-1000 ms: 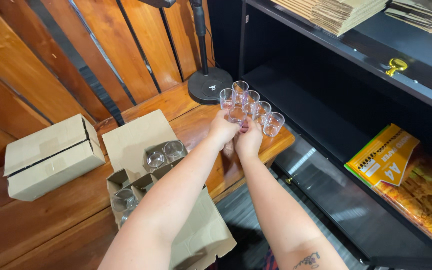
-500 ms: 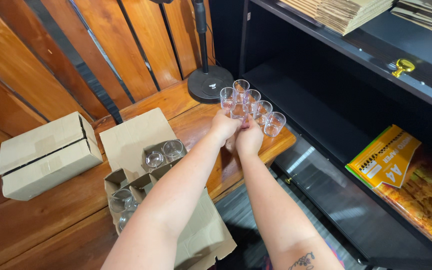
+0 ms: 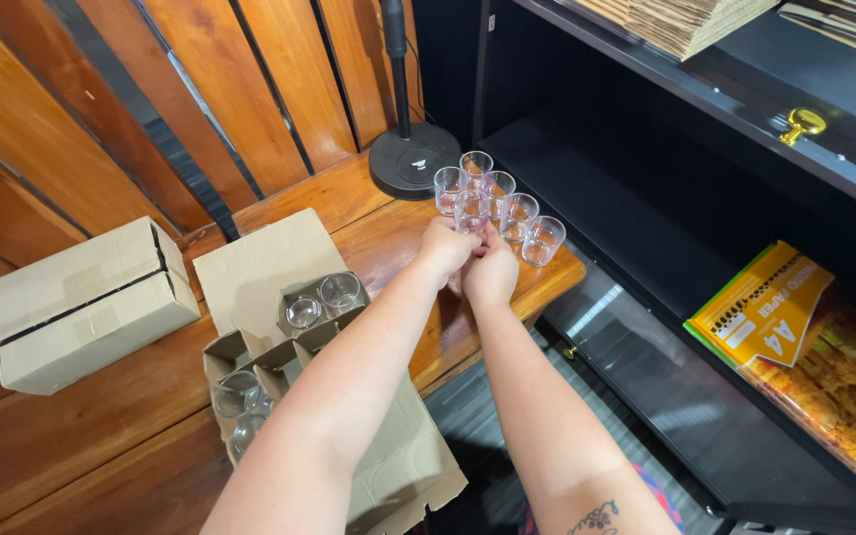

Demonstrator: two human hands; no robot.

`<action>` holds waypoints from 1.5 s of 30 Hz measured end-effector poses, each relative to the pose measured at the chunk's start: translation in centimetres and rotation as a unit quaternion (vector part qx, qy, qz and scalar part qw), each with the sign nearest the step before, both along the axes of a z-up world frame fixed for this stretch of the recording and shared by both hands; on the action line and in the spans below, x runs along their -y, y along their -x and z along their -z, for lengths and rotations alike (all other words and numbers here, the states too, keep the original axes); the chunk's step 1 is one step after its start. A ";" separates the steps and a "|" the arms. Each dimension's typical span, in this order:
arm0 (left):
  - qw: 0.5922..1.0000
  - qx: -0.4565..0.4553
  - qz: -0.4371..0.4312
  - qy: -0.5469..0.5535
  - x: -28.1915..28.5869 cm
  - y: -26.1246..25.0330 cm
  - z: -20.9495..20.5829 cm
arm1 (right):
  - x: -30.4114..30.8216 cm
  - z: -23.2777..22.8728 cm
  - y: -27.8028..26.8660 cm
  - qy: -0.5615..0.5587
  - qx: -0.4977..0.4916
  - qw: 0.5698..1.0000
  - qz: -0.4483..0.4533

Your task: The person opens a cardboard box containing small glasses and removes them one by one. They place the glasses on a wooden bench and then transfer them to a nearby shelf, arranging them in rows.

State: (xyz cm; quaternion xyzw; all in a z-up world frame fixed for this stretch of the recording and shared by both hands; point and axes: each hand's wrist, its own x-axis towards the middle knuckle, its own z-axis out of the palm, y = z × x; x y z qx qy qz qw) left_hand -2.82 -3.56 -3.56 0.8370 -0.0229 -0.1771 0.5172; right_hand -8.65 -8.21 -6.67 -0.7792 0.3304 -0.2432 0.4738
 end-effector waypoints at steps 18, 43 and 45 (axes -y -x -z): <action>1.000 0.016 0.004 0.013 0.2 -0.6 1.5 | 0.2 0.1 0.0 0.040 0.024 0.999 -0.005; 0.969 0.213 -0.120 0.036 -36.0 14.4 -8.0 | -11.7 -6.3 7.3 -0.101 0.257 0.944 -0.181; 0.965 0.222 -0.112 -0.078 -38.0 16.1 -8.1 | -14.0 -7.5 8.5 -0.007 0.254 0.944 -0.211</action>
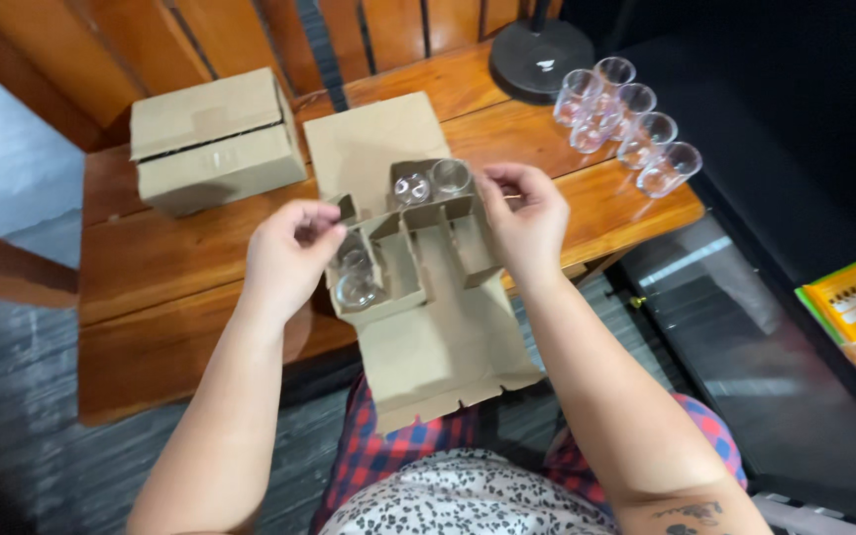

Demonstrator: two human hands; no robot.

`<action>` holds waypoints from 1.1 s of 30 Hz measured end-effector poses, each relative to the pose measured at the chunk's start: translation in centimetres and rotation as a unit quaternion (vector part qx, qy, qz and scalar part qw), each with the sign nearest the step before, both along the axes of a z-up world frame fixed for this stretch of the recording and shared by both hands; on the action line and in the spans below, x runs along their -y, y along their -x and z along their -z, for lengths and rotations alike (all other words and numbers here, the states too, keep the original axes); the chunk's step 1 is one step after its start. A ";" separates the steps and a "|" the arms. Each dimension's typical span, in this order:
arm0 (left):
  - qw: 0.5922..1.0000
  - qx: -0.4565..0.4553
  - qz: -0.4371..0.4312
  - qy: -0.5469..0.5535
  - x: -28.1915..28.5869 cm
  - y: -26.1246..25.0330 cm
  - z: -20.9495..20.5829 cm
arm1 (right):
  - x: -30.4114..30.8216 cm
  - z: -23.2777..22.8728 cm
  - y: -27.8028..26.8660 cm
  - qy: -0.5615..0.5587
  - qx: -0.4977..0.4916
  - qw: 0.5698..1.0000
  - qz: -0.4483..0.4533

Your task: The person opens a cardboard box containing small glasses and removes them one by one. They place the glasses on a wooden bench and then transfer them to a nearby shelf, arranging them in rows.

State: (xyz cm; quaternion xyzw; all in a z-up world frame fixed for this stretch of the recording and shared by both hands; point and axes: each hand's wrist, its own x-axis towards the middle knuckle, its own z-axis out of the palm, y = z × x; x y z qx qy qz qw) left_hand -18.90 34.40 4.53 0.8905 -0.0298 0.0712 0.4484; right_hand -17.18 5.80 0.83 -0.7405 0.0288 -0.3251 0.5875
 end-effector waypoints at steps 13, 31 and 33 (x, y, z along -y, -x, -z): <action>0.973 -0.118 0.058 -0.189 -1.8 5.3 -0.7 | -9.5 -2.2 4.9 0.356 -0.135 0.874 -0.301; 0.961 -0.179 0.052 -0.203 -1.6 5.2 0.8 | -11.7 -2.9 4.2 0.520 -0.171 0.773 -0.321; 0.967 -0.170 0.055 -0.182 -1.7 5.1 1.1 | -11.7 -3.8 4.2 0.516 -0.201 0.761 -0.338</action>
